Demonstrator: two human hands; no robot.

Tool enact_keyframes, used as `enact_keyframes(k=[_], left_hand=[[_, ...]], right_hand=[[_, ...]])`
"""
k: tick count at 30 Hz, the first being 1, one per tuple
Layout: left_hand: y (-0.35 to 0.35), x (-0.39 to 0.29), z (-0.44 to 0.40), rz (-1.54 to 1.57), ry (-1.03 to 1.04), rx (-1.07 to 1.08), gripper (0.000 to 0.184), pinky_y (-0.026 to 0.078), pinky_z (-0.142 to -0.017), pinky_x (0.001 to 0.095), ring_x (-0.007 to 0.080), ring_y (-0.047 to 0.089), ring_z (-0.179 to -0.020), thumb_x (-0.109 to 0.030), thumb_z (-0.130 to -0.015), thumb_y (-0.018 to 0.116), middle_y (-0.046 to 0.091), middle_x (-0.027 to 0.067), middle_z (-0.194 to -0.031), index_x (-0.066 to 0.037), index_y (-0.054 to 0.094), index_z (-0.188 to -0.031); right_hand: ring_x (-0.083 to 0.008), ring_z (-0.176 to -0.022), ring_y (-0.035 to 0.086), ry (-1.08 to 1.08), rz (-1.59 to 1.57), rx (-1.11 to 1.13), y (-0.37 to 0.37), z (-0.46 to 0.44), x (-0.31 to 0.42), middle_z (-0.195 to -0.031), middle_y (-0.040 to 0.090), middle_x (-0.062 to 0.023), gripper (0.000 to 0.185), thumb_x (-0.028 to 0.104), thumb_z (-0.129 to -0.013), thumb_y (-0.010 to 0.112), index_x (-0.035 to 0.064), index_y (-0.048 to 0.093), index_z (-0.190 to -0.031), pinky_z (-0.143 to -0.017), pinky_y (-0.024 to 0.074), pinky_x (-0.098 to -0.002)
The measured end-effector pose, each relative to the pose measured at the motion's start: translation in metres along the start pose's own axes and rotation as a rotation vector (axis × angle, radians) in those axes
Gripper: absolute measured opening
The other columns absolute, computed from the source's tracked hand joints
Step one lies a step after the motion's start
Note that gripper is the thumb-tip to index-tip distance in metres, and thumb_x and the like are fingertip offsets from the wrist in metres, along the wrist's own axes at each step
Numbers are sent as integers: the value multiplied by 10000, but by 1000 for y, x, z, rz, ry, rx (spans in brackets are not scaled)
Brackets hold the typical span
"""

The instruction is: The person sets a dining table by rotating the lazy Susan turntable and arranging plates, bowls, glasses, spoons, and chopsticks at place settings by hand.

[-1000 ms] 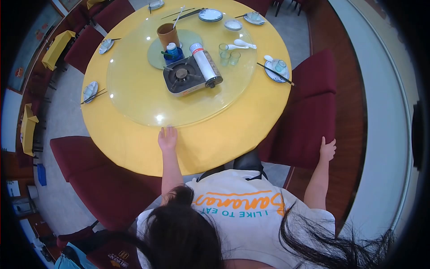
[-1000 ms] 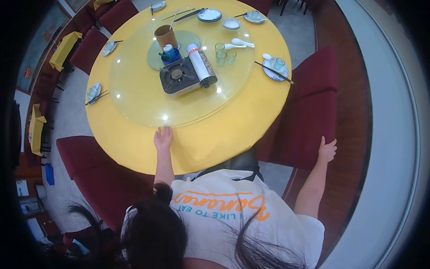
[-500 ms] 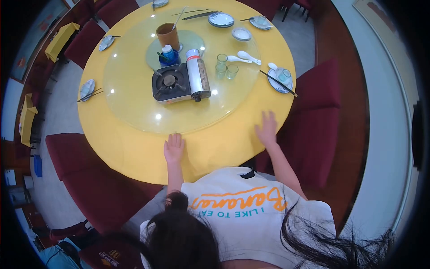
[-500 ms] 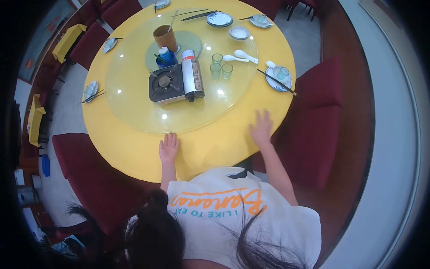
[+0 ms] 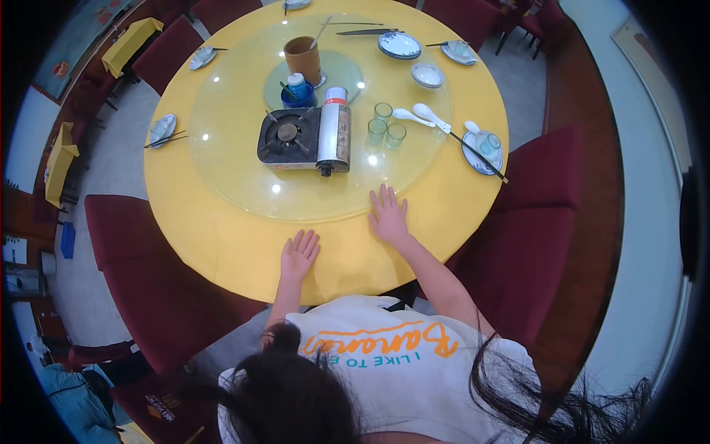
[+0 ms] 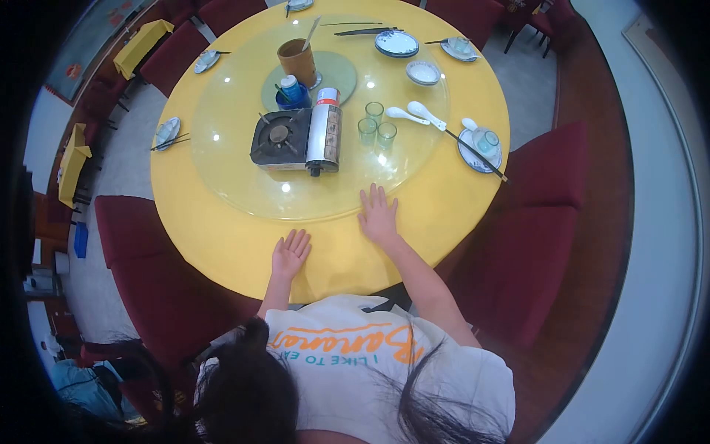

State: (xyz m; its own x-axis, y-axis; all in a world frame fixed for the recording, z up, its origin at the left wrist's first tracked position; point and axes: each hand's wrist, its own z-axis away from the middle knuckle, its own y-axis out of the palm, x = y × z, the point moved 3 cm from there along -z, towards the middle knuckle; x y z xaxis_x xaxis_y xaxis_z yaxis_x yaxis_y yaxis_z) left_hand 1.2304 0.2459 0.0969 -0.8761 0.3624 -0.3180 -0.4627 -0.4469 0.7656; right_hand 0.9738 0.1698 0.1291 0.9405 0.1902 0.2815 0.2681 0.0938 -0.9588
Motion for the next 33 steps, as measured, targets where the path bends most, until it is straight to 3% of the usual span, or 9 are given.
enact_keyframes(k=[6, 15, 18, 21, 24, 27, 33], left_hand=[[6, 14, -17, -61, 1, -48, 487, 336, -943, 412, 308, 373, -1166, -362, -901, 276, 330, 131, -1308, -88, 242, -1302], [20, 28, -48, -62, 71, -26, 468, 307, -963, 415, 301, 325, -1195, -342, -905, 290, 275, 105, -1338, -133, 205, -1315], [15, 36, -56, -25, 81, -21, 475, 321, -948, 408, 305, 351, -1175, -351, -902, 296, 297, 104, -1320, -135, 204, -1314], [9, 41, -60, -4, 85, -12, 479, 325, -943, 408, 304, 358, -1170, -355, -901, 289, 303, 97, -1317, -135, 202, -1317], [11, 53, -68, 21, 110, -36, 479, 315, -952, 411, 301, 340, -1184, -347, -902, 280, 293, 87, -1325, -136, 192, -1324], [6, 58, -77, 49, 173, -44, 478, 301, -963, 407, 295, 316, -1201, -331, -901, 279, 281, 80, -1335, -140, 186, -1329], [-1, 73, -98, 137, 305, -47, 455, 285, -981, 411, 283, 292, -1219, -288, -901, 282, 265, 79, -1347, -139, 203, -1323]], right_hand=[[-352, -1277, 79, -71, 23, 60, 2, 5, 4, -1376, 83, -207, 719, 384, -753, 510, 104, 191, -1333, -936, 114, -628], [-372, -1278, 37, -162, -18, 192, 22, 7, 23, -1383, 50, -206, 807, 497, -712, 522, 126, 176, -1341, -959, 80, -606], [-333, -1286, 59, -205, -116, 294, 24, 6, 23, -1390, 82, -172, 773, 475, -730, 517, 128, 189, -1338, -962, 75, -605], [-280, -1292, 94, -246, -301, 259, 32, 0, 5, -1399, 110, -126, 704, 430, -752, 507, 143, 224, -1329, -961, 85, -608], [-251, -1289, 128, -130, -169, 55, 33, -7, -32, -1395, 139, -106, 667, 387, -763, 510, 142, 238, -1321, -961, 84, -609], [-261, -1286, 137, -52, -51, 35, 37, -9, -57, -1392, 152, -102, 679, 380, -747, 530, 144, 245, -1317, -956, 107, -611], [-274, -1284, 139, -195, -75, 165, 52, -5, -66, -1392, 159, -100, 724, 372, -707, 572, 143, 252, -1314, -949, 167, -601]])
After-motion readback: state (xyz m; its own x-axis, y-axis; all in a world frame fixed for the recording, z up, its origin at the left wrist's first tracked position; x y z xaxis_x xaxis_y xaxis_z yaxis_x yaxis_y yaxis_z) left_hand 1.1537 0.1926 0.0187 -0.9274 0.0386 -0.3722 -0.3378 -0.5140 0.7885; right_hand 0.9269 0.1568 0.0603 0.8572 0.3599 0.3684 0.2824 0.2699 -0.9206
